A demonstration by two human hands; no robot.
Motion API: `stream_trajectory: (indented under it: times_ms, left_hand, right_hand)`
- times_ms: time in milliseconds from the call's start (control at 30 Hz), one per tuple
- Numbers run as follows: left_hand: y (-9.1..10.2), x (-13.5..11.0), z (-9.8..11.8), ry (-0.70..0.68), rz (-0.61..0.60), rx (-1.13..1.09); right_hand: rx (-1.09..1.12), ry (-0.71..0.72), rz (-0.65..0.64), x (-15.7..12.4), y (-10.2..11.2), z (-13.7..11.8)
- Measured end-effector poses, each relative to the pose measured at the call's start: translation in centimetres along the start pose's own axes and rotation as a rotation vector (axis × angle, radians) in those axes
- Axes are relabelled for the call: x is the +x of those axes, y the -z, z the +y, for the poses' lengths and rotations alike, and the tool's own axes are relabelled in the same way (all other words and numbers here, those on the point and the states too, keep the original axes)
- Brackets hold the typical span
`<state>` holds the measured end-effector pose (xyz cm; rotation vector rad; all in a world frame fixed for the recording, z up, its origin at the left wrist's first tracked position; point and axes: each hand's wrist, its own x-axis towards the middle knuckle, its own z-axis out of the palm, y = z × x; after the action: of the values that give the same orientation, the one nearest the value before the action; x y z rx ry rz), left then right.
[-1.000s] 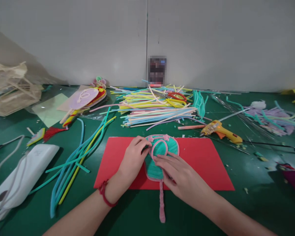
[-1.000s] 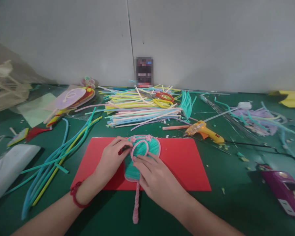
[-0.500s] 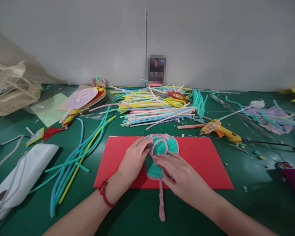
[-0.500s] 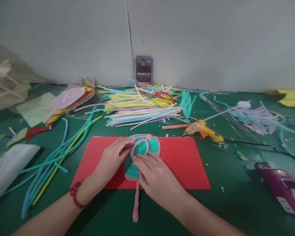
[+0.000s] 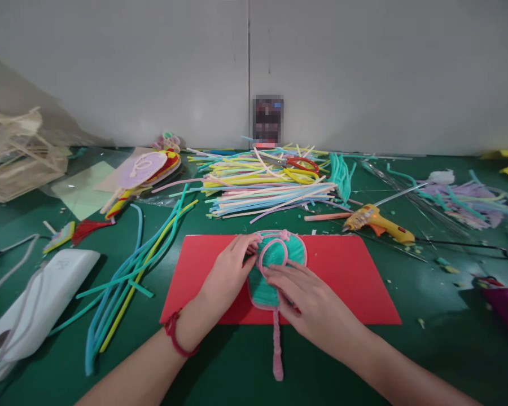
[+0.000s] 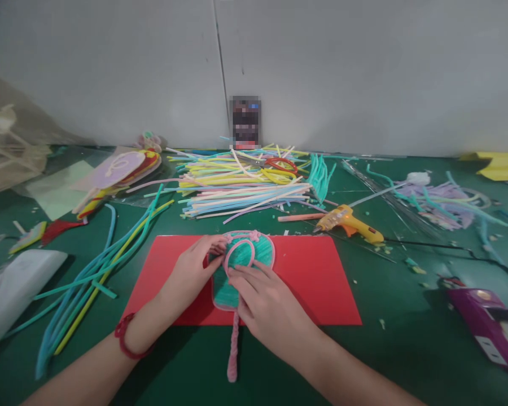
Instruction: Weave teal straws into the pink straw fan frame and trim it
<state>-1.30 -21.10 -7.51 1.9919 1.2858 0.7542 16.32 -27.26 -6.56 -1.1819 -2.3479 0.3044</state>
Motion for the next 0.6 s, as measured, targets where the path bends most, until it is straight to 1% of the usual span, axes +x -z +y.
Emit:
stream_trajectory:
  times_ms: [100,233,267,333,467,600]
  left_hand:
    - [0.1,0.1,0.0,-0.054,-0.047,0.039]
    - [0.1,0.0,-0.5,-0.248,-0.136,0.142]
    - [0.0,0.0,-0.7,-0.277,-0.146,0.159]
    - [-0.1,0.0,-1.0,-0.293,-0.143,0.171]
    - [0.0,0.1,-1.0,-0.276,-0.11,0.146]
    - [0.2,0.2,-0.8,-0.282,-0.104,0.149]
  right_hand:
    - [0.006,0.005,0.008,0.0,-0.1,0.0]
    - [0.029,-0.005,0.005,-0.1,-0.2,0.1]
    - [0.032,-0.008,-0.001,-0.1,-0.1,0.2]
    - [0.028,-0.003,-0.014,-0.1,-0.1,0.1]
    - [-0.009,0.006,-0.029,-0.1,0.2,0.0]
    - [-0.067,-0.087,0.002,0.0,0.6,0.4]
